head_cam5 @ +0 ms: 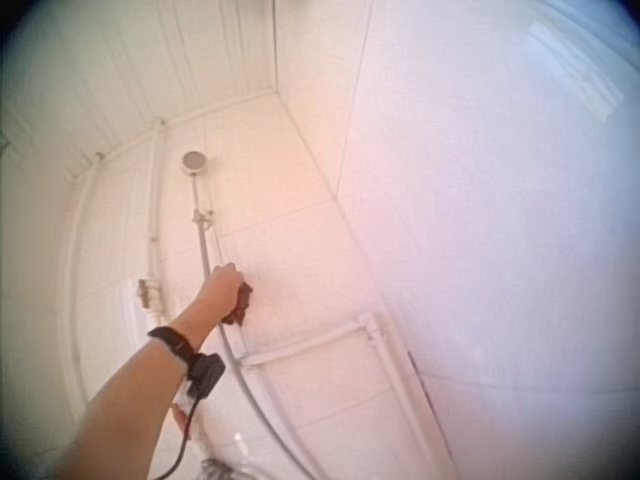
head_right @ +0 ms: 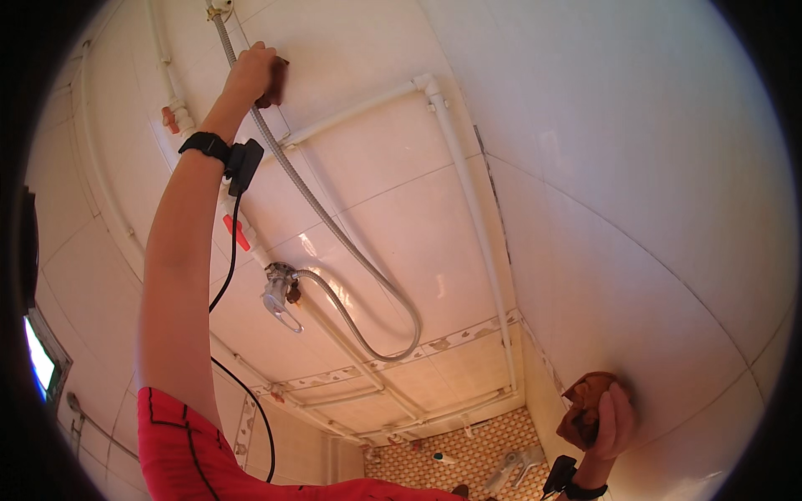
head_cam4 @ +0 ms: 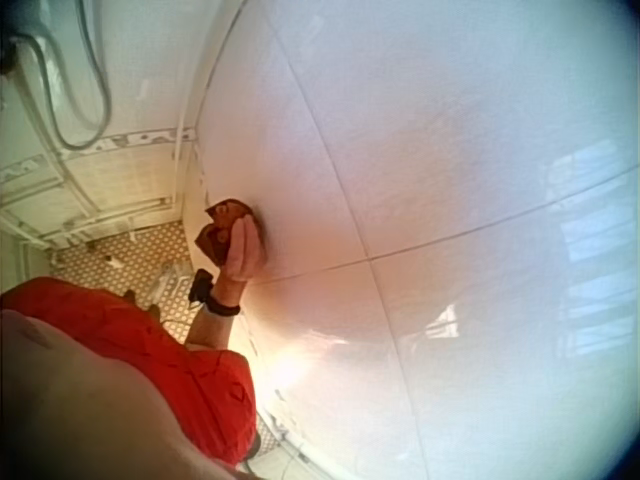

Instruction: The person wipes down the tiled wall, white pipes, and a shower faucet with a cloth.

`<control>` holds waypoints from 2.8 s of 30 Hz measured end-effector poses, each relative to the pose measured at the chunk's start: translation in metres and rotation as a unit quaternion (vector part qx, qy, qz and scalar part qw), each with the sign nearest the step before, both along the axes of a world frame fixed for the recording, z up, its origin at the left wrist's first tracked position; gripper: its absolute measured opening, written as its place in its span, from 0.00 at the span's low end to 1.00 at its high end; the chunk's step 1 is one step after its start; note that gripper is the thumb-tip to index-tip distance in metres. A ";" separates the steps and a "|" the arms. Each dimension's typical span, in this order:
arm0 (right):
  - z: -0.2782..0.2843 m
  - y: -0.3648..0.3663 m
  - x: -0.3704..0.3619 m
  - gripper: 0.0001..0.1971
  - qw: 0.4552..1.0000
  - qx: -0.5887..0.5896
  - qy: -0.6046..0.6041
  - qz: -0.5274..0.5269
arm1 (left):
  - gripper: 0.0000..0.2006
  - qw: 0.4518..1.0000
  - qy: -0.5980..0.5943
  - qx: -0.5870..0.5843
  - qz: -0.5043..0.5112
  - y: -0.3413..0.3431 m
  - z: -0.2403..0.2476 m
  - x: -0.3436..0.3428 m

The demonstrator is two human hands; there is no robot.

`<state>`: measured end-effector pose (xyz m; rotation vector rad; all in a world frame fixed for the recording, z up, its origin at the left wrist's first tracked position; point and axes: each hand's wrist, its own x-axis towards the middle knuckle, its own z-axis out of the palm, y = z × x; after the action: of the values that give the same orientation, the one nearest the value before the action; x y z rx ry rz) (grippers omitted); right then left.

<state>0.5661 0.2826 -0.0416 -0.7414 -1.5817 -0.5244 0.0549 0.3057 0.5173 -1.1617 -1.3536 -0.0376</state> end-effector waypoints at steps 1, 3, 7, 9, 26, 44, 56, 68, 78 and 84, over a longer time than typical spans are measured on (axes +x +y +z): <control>0.001 0.001 0.000 0.20 1.000 -0.006 0.002 0.015 | 0.05 0.999 0.028 0.022 0.025 0.000 -0.006 0.004; 0.002 -0.002 0.002 0.20 0.999 -0.023 0.006 0.022 | 0.04 0.983 -0.167 -0.077 -0.028 0.003 -0.037 0.037; 0.004 0.000 0.003 0.17 1.000 0.004 -0.006 0.008 | 0.05 0.963 -0.020 -0.265 -0.056 0.005 -0.068 0.030; 0.008 0.001 0.001 0.13 1.000 0.007 -0.005 0.020 | 0.06 0.942 -0.032 -0.330 -0.060 0.007 -0.066 0.029; 0.021 -0.010 -0.007 0.12 0.999 -0.011 0.028 0.020 | 0.06 0.965 -0.013 -0.200 -0.171 0.097 -0.060 0.085; 0.029 -0.002 -0.005 0.26 0.998 0.014 -0.021 0.049 | 0.17 0.916 -0.021 -0.135 -0.378 0.016 -0.237 0.118; 0.030 -0.001 -0.008 0.25 0.998 0.008 -0.030 0.050 | 0.14 0.956 -0.153 0.243 -0.060 0.052 -0.233 0.042; 0.039 -0.005 -0.014 0.24 0.999 0.018 -0.023 0.025 | 0.12 0.972 -0.026 0.222 -0.072 0.127 -0.227 0.106; 0.036 -0.005 -0.010 0.25 1.000 0.012 -0.026 0.008 | 0.10 0.979 0.026 0.073 -0.187 0.150 -0.286 0.114; 0.034 -0.002 -0.009 0.24 0.999 0.011 -0.023 0.035 | 0.13 0.978 0.016 -0.085 -0.189 0.131 -0.339 0.111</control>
<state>0.5572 0.2809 -0.0077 -0.6587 -1.6374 -0.5095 0.1656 0.4370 0.1783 -1.5458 -1.1066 -0.1787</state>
